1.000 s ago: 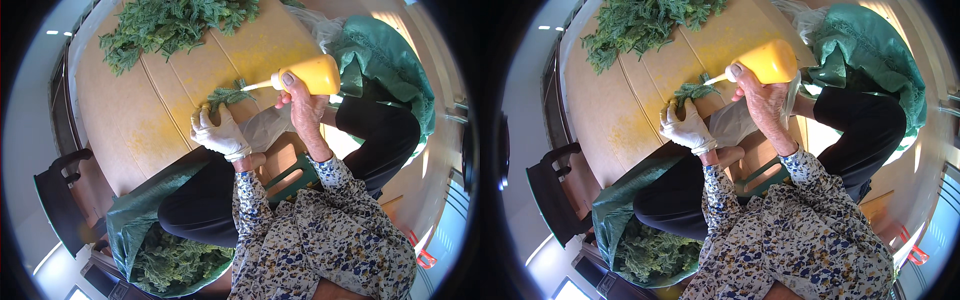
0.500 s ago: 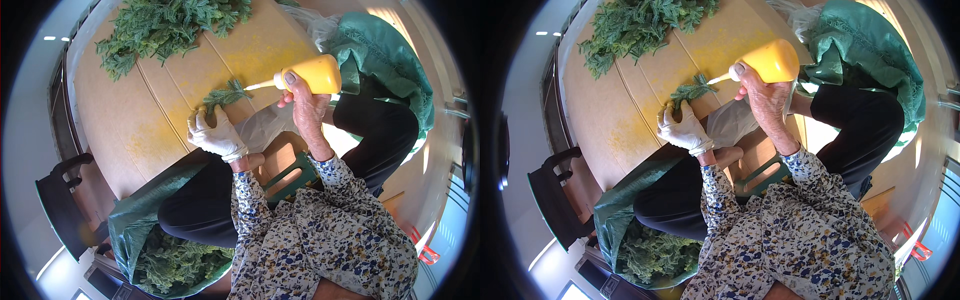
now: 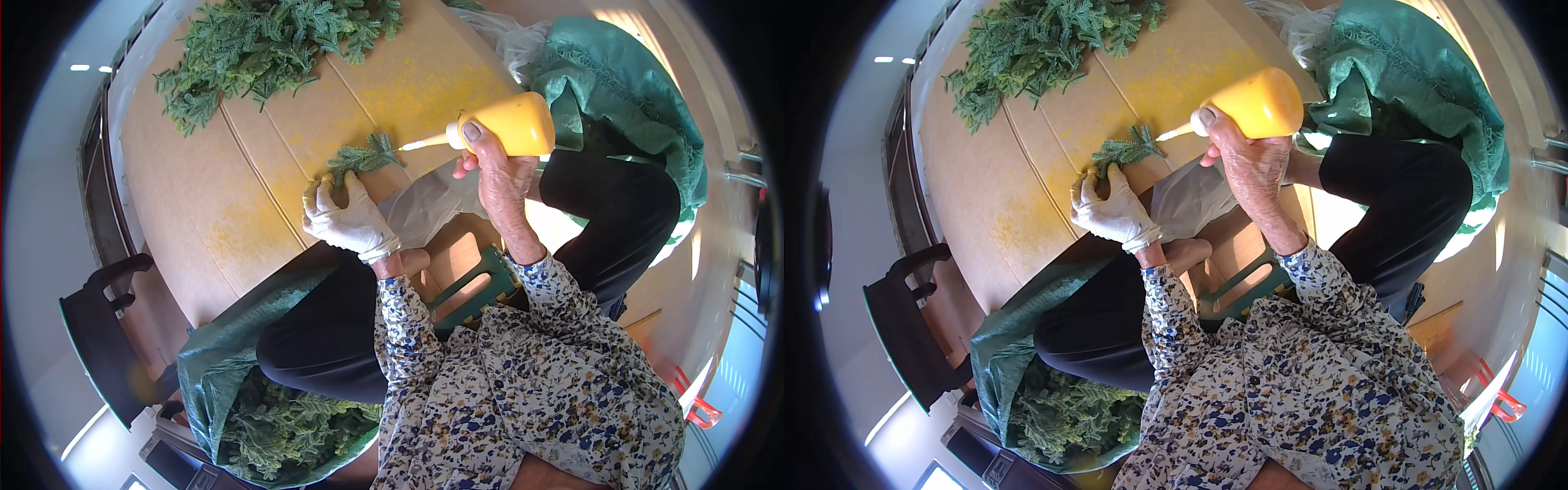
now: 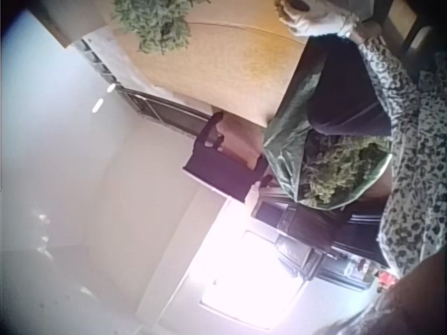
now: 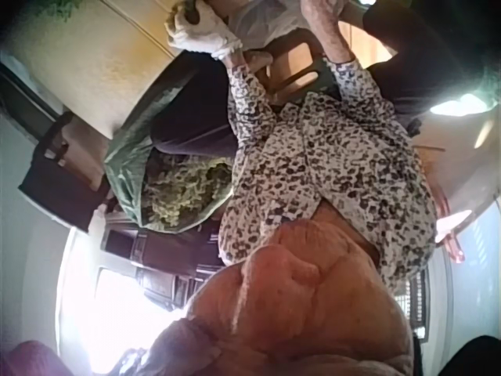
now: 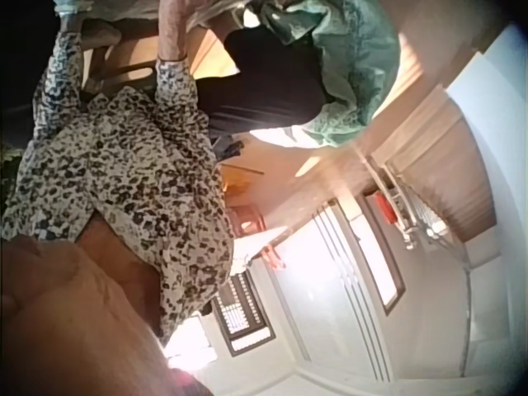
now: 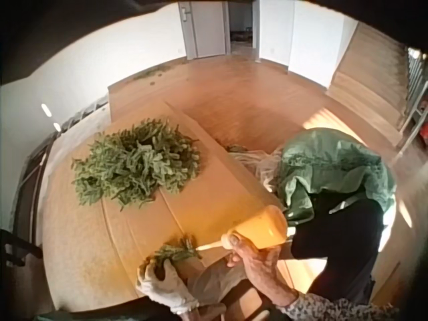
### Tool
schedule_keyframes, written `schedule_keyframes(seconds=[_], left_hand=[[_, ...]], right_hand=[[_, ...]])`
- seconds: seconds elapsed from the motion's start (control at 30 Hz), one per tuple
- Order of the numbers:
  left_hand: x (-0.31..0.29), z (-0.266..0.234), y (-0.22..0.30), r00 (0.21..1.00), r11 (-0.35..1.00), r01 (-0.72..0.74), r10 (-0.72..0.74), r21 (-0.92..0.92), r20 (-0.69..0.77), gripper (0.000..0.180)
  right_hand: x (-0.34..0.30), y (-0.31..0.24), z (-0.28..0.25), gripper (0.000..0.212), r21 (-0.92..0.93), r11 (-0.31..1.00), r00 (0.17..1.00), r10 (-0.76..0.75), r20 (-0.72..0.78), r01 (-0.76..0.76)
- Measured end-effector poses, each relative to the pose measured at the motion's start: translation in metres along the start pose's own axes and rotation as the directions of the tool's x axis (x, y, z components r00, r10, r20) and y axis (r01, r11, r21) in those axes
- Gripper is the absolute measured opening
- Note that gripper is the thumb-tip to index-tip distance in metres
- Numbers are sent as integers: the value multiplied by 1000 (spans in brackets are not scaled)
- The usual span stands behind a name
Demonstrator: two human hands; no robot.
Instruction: Applying glue to small green plant sprigs using a squeeze bottle
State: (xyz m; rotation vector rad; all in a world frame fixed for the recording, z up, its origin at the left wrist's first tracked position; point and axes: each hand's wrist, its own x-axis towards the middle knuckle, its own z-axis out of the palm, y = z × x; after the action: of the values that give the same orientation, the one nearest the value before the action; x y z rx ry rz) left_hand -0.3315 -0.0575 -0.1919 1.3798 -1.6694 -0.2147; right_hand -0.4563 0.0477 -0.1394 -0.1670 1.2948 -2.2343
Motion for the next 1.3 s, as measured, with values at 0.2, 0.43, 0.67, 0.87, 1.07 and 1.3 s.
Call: schedule_keyframes(seconds=[0.2,0.43,0.67,0.87,1.07,1.3], left_hand=[[0,1,-12,1000,1000,11,-11,-12,15,27],[4,-15,6,998,999,-39,39,-1,56,33],[23,-44,32,935,938,-346,346,-9,77,36],[25,-15,17,812,903,-409,427,-133,399,40],[-6,-14,18,947,982,-185,190,-42,258,35],[-7,-6,22,977,985,-38,72,-167,201,28]], right_hand=[[-9,-2,5,15,-70,985,983,-163,-89,157],[-6,-14,7,15,46,981,974,-182,-132,189],[-1,-21,-1,13,114,978,970,-149,-194,173],[-3,-18,1,14,122,981,981,-130,-146,149],[-7,-12,0,21,-21,996,990,-87,-110,85],[-5,-17,7,20,25,995,989,-95,-111,98]])
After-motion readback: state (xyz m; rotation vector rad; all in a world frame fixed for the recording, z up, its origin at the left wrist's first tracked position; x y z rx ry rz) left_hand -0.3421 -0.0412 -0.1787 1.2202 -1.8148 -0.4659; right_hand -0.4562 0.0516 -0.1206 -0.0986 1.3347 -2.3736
